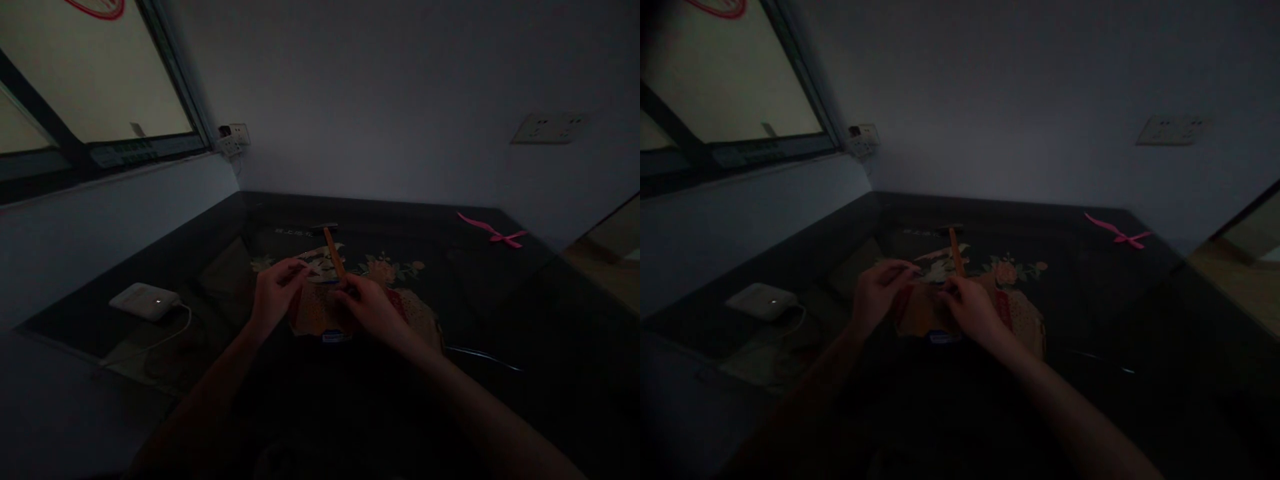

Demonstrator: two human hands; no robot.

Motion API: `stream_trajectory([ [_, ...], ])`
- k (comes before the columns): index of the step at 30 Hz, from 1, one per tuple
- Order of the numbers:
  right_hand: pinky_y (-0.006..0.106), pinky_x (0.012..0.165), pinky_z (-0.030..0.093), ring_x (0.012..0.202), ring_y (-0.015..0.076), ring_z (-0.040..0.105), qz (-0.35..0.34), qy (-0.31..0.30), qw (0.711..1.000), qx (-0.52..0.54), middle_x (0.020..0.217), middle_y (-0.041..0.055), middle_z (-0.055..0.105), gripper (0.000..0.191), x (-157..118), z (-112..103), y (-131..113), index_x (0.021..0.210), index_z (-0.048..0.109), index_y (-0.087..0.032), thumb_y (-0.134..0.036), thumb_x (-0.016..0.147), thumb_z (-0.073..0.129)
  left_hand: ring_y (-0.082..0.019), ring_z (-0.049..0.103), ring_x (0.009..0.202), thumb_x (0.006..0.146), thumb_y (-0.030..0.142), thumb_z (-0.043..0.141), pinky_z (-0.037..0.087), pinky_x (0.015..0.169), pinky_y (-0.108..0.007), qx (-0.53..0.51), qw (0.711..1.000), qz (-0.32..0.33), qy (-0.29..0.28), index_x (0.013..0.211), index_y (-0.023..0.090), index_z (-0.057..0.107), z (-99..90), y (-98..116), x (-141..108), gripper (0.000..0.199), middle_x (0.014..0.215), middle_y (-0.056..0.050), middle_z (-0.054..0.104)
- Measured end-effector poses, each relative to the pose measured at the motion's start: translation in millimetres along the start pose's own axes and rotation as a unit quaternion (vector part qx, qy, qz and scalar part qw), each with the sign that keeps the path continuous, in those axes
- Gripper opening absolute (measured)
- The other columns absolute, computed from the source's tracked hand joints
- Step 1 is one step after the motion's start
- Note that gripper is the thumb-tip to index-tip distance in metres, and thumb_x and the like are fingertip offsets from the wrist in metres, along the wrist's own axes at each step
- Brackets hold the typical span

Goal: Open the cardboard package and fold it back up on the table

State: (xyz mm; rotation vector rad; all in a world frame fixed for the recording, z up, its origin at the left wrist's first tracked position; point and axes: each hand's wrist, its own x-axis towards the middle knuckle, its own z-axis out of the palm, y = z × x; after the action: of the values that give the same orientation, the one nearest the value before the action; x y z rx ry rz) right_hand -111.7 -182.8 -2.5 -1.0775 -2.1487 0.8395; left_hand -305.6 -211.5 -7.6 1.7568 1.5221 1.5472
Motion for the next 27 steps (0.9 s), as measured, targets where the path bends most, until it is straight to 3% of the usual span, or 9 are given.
stream_trajectory([
  [3,0.026,0.064,0.045,0.072,0.0168,0.063,-0.017,-0.002,1.0,0.015,0.076,0.0023,0.066,0.011,-5.4,-6.4,-11.4,0.075,0.057,-0.018,-0.017,0.086,0.056,-0.019,0.07,0.078,0.078,0.037,0.061,0.056,0.075,-0.028,-0.005,0.999,-0.049,0.02,0.081,0.017,0.066,-29.5,-14.4,2.0,0.021,0.086,-0.006,0.074],
  [6,0.024,0.065,0.047,0.074,0.0147,0.064,-0.051,-0.018,0.998,0.029,0.08,0.001,0.068,0.01,-22.5,0.5,-35.1,0.08,0.058,-0.019,-0.014,0.088,0.054,-0.02,0.069,0.074,0.074,0.04,0.063,0.055,0.069,-0.028,0.065,0.991,-0.115,0.0,0.076,0.017,0.065,-63.6,-43.1,-4.5,0.024,0.079,-0.006,0.073],
  [8,0.024,0.071,0.048,0.078,0.0141,0.065,-0.12,-0.067,0.99,0.004,0.084,0.0007,0.07,0.009,-37.3,19.6,-53.1,0.085,0.061,-0.019,-0.013,0.088,0.056,-0.02,0.068,0.07,0.073,0.042,0.062,0.053,0.064,-0.027,0.124,0.977,-0.17,-0.04,0.076,0.016,0.065,-83.0,-64.2,-12.2,0.026,0.076,-0.005,0.073],
  [11,0.023,0.065,0.049,0.082,0.0154,0.068,-0.194,-0.207,0.948,-0.141,0.092,0.0009,0.073,0.007,-49.4,65.3,-73.5,0.093,0.063,-0.02,-0.019,0.09,0.057,-0.019,0.066,0.063,0.07,0.041,0.059,0.05,0.059,-0.026,0.153,0.953,-0.235,-0.112,0.071,0.016,0.063,-101.1,-91.0,-21.9,0.025,0.067,-0.003,0.07],
  [14,0.028,0.061,0.052,0.079,0.0191,0.069,-0.168,-0.21,0.944,-0.193,0.088,0.0039,0.073,0.012,-34.7,111.3,-80.4,0.098,0.064,-0.017,-0.016,0.091,0.054,-0.018,0.065,0.06,0.073,0.035,0.054,0.049,0.059,-0.025,0.213,0.927,-0.268,-0.156,0.067,0.018,0.059,-106.1,-107.9,-25.0,0.019,0.062,-0.002,0.067],
  [17,0.036,0.073,0.055,0.086,0.0189,0.066,-0.113,-0.182,0.947,-0.241,0.101,0.0062,0.068,0.019,1.1,140.6,-77.5,0.111,0.061,-0.013,-0.02,0.094,0.053,-0.018,0.066,0.07,0.076,0.03,0.052,0.047,0.065,-0.024,0.306,0.906,-0.241,-0.169,0.069,0.019,0.06,-104.2,-116.5,-25.2,0.016,0.074,-0.004,0.07],
  [18,0.039,0.077,0.055,0.09,0.0194,0.065,-0.098,-0.174,0.947,-0.253,0.109,0.0068,0.065,0.025,13.9,146.5,-75.7,0.115,0.059,-0.015,-0.027,0.093,0.057,-0.018,0.067,0.073,0.076,0.029,0.052,0.046,0.066,-0.024,0.324,0.902,-0.231,-0.17,0.069,0.019,0.061,-103.2,-118.3,-25.5,0.015,0.077,-0.004,0.071],
  [22,0.043,0.081,0.053,0.098,0.0219,0.062,-0.016,-0.15,0.942,-0.3,0.119,0.0087,0.061,0.031,51.9,161.2,-67.7,0.119,0.057,-0.016,-0.03,0.092,0.058,-0.019,0.066,0.075,0.08,0.029,0.052,0.044,0.064,-0.025,0.344,0.895,-0.232,-0.165,0.073,0.019,0.062,-99.4,-121.9,-29.0,0.016,0.08,-0.005,0.071],
  [27,0.042,0.08,0.054,0.097,0.0217,0.063,0.036,-0.131,0.936,-0.324,0.118,0.0085,0.061,0.031,65.8,174.9,-55.0,0.119,0.057,-0.017,-0.031,0.092,0.058,-0.018,0.065,0.075,0.084,0.031,0.051,0.043,0.064,-0.025,0.369,0.885,-0.239,-0.153,0.082,0.02,0.06,-95.2,-118.4,-34.0,0.014,0.082,-0.005,0.07],
])
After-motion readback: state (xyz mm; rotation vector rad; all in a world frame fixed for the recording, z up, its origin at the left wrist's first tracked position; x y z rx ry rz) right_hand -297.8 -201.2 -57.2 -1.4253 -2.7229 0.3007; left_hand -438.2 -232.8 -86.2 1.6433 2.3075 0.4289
